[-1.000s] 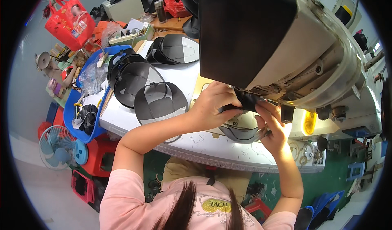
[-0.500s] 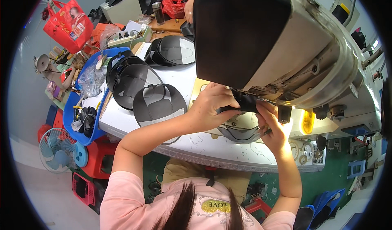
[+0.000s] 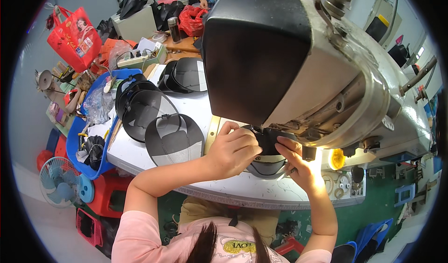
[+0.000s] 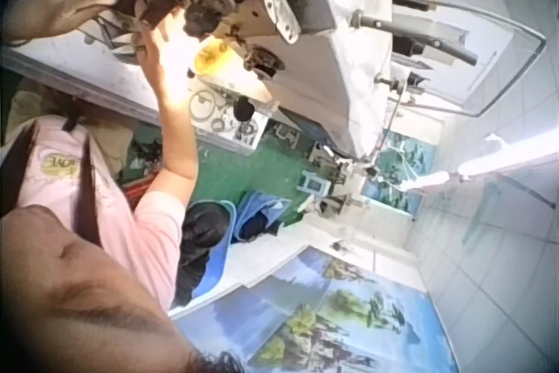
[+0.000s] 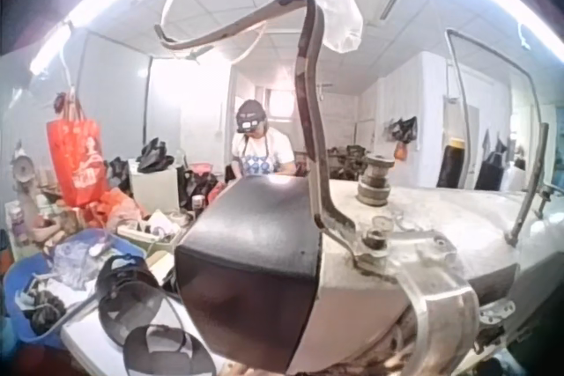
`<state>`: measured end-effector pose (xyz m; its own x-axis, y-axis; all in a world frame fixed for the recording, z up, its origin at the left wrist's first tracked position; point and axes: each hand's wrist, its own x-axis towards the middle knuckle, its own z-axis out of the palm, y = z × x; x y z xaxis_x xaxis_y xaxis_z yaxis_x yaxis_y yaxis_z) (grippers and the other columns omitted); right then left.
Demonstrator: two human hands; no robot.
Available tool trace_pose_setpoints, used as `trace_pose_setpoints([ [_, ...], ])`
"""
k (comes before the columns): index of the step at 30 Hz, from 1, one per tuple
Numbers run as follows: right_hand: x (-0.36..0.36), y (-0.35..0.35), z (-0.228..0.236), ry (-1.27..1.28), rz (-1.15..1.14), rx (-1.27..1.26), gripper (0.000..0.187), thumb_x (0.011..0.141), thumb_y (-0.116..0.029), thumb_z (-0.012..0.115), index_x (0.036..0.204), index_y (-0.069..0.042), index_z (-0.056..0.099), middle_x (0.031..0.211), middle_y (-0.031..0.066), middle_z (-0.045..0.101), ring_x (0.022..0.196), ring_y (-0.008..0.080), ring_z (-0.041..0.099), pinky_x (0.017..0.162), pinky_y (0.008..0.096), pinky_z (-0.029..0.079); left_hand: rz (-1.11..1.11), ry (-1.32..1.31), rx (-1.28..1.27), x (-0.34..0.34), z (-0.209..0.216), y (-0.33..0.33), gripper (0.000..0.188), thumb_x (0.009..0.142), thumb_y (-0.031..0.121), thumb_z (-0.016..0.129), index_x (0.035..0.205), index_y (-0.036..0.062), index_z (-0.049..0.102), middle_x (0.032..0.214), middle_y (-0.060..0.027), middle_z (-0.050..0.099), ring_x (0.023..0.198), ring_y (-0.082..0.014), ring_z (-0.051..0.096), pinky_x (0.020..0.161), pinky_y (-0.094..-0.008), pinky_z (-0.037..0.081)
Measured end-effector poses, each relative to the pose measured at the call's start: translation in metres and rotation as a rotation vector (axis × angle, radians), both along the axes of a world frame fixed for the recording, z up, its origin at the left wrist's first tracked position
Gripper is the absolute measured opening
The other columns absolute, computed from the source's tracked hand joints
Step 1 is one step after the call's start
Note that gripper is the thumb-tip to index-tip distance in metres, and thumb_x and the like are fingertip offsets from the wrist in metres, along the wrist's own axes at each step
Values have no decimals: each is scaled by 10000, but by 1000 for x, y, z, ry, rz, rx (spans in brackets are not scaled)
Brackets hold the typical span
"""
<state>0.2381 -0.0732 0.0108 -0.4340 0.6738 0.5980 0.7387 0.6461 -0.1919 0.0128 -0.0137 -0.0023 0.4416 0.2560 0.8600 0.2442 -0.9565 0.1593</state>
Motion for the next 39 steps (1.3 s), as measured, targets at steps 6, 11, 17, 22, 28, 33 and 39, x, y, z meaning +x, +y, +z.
trace_pose_setpoints([
  [6, 5, -4, -6, -46, -58, -63, 577, 557, 93, 626, 1086, -132, 676, 1130, 56, 666, 948, 257, 658, 817, 362, 510, 18, 25, 31, -2, 2, 0, 170, 655, 42, 720, 799, 71, 634, 797, -2, 594, 770, -175, 582, 715, -360, 381],
  [11, 5, -5, -6, -50, -66, -97, 566, 559, 74, 639, 1085, -131, 680, 1158, 65, 653, 956, 263, 654, 814, 367, 519, 39, 55, 61, -3, 5, 0, 166, 655, 56, 717, 795, 75, 629, 778, 11, 581, 765, -168, 573, 788, -406, 354],
  [17, 7, 2, -18, -60, -74, -21, 589, 548, 83, 628, 1098, -120, 674, 1186, 80, 635, 980, 273, 642, 812, 357, 529, 46, 61, 48, -2, -7, 8, 250, 583, 21, 747, 811, 81, 667, 813, -4, 630, 741, -169, 603, 813, -367, 367],
  [22, 1, 5, -10, 14, -23, -62, 596, 535, 86, 627, 1093, -119, 674, 1186, 80, 632, 985, 279, 638, 820, 354, 529, 35, 96, 115, -6, -6, 11, 230, 602, 38, 734, 822, 70, 674, 835, -22, 641, 714, -170, 602, 763, -317, 399],
  [28, 1, 9, -13, 35, -62, -126, 574, 582, 102, 622, 1105, -128, 677, 1183, 82, 633, 1046, 287, 626, 879, 361, 514, 97, 99, 233, -2, -18, 16, 149, 679, 107, 690, 814, 66, 642, 813, 3, 592, 820, -151, 588, 869, -455, 322],
  [33, 10, 13, -27, 105, -58, -209, 560, 619, 114, 623, 1122, -126, 675, 1181, 97, 631, 1067, 295, 619, 897, 373, 505, 123, 79, 343, 0, -16, 21, 187, 630, 88, 703, 815, 62, 688, 820, -25, 655, 748, -164, 608, 793, -316, 407],
  [39, 3, 15, -19, 109, -34, -129, 569, 636, 121, 634, 1149, -123, 667, 1167, 115, 635, 1059, 300, 622, 886, 372, 503, 111, 49, 359, 0, -18, 25, 179, 629, 71, 711, 805, 50, 681, 828, -43, 662, 740, -176, 617, 745, -312, 459],
])
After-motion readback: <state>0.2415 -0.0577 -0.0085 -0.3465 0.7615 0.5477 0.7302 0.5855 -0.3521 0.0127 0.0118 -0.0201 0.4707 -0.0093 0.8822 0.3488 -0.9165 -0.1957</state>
